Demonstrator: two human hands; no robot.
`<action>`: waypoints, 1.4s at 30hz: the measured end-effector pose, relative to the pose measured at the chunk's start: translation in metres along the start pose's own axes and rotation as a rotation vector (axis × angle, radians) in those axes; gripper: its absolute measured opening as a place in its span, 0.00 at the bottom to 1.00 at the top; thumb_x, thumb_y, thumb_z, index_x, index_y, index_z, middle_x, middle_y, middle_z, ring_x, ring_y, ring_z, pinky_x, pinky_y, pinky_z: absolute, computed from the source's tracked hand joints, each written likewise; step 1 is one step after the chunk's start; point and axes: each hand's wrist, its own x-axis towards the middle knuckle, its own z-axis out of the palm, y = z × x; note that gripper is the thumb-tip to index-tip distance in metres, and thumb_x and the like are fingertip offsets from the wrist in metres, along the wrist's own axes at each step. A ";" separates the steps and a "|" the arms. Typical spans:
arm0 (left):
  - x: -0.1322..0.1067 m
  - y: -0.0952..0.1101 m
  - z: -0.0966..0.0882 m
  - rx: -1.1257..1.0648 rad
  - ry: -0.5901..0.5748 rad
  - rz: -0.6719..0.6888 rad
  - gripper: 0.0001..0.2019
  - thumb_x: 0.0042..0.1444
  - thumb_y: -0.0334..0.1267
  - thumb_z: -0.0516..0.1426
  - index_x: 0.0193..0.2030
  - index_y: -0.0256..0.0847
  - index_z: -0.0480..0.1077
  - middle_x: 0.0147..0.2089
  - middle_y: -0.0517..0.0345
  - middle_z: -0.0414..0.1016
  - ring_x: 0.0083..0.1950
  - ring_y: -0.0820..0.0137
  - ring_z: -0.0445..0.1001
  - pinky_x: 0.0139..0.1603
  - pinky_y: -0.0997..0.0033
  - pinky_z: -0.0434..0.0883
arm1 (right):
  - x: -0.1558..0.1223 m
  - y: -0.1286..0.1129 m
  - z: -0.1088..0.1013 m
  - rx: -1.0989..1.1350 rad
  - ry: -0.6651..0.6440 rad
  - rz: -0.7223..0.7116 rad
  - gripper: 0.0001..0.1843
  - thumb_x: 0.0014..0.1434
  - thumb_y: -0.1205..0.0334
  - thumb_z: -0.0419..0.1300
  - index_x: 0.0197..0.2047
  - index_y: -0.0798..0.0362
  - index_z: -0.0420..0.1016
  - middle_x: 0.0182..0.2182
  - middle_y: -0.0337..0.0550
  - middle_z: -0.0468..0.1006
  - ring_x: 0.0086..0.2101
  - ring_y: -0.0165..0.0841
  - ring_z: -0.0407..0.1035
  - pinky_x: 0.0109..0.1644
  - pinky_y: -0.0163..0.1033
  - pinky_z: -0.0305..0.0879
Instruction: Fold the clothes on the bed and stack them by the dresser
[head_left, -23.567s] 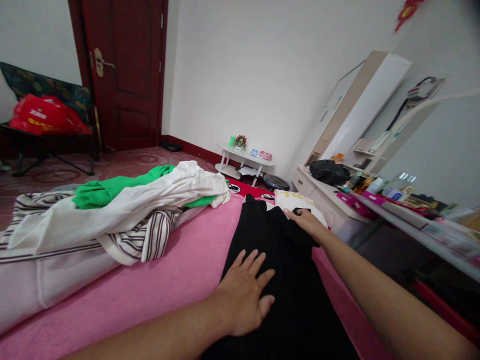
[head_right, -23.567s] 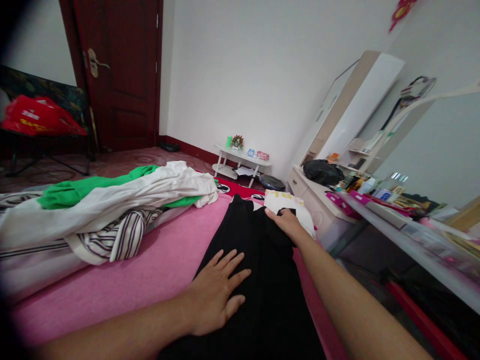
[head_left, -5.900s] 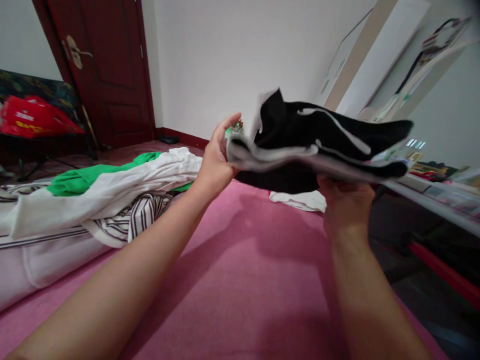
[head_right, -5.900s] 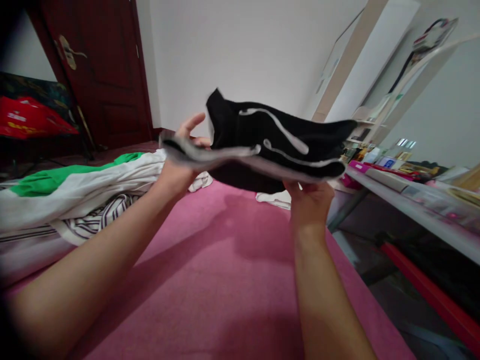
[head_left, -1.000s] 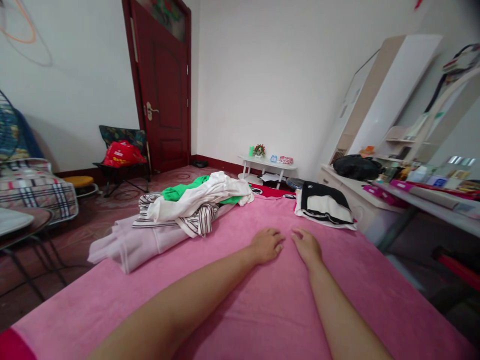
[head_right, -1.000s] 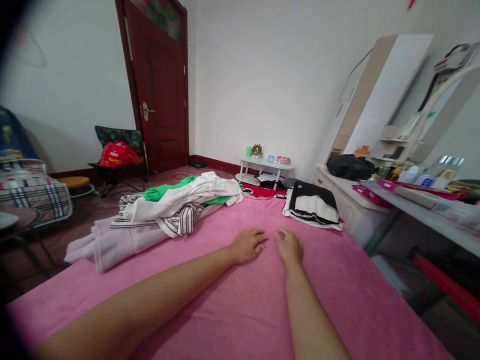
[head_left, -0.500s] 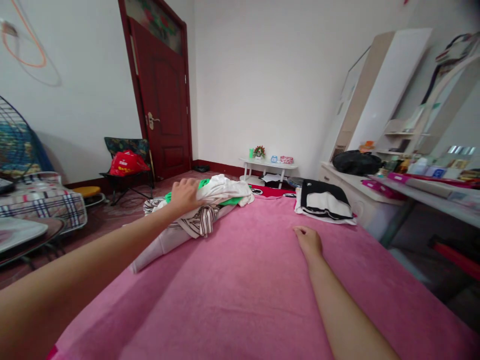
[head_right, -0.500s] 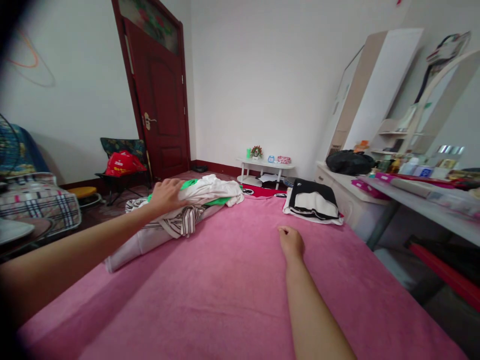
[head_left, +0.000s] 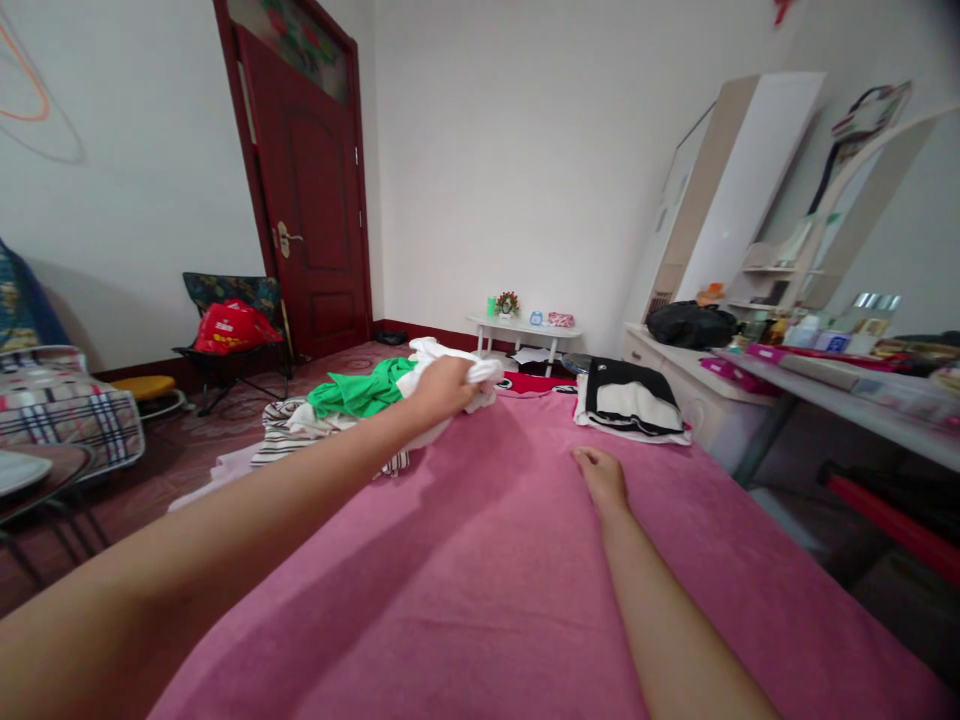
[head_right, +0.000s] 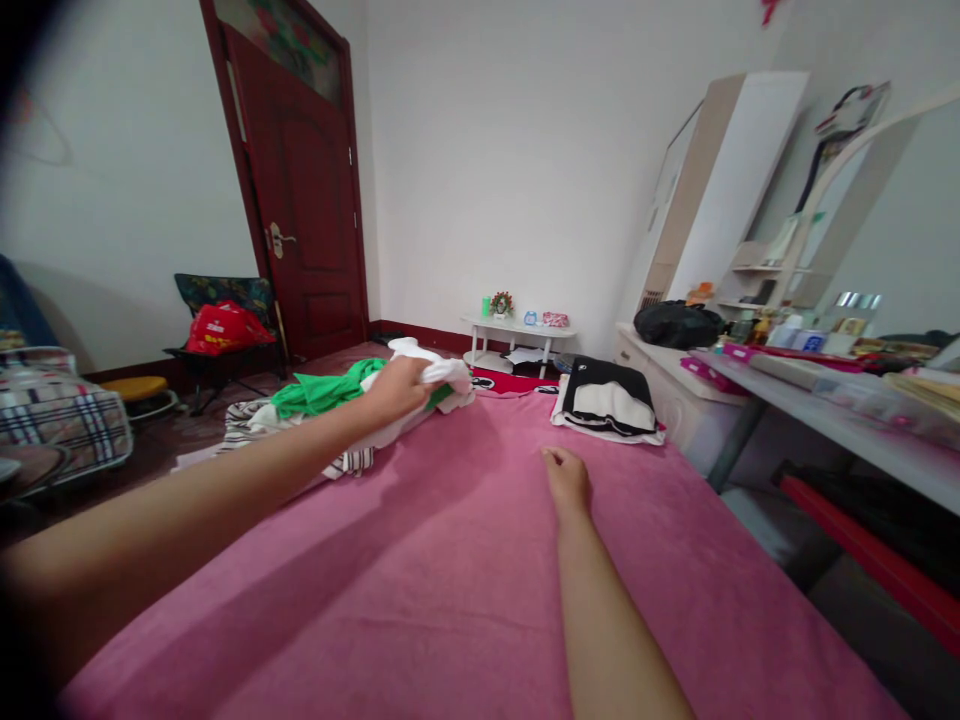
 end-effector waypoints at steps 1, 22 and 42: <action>-0.003 0.023 0.009 -0.039 -0.034 0.056 0.14 0.56 0.44 0.52 0.39 0.38 0.75 0.41 0.48 0.78 0.42 0.59 0.75 0.41 0.67 0.66 | 0.000 0.000 -0.001 0.048 0.008 -0.002 0.20 0.50 0.49 0.55 0.38 0.53 0.80 0.37 0.45 0.81 0.40 0.38 0.74 0.43 0.38 0.68; -0.041 0.042 0.126 -0.736 -0.555 0.398 0.19 0.60 0.49 0.52 0.44 0.35 0.76 0.42 0.54 0.79 0.43 0.64 0.76 0.45 0.71 0.69 | -0.003 -0.053 -0.008 -0.296 -0.328 -0.204 0.06 0.46 0.59 0.62 0.25 0.52 0.78 0.25 0.40 0.79 0.30 0.33 0.72 0.35 0.35 0.65; -0.023 -0.025 0.141 -0.689 -0.116 -0.004 0.10 0.42 0.32 0.57 0.32 0.38 0.77 0.30 0.57 0.78 0.34 0.65 0.74 0.36 0.71 0.68 | -0.007 -0.083 -0.018 -0.204 -0.056 -0.129 0.11 0.51 0.59 0.56 0.20 0.53 0.70 0.13 0.37 0.68 0.20 0.30 0.65 0.22 0.32 0.56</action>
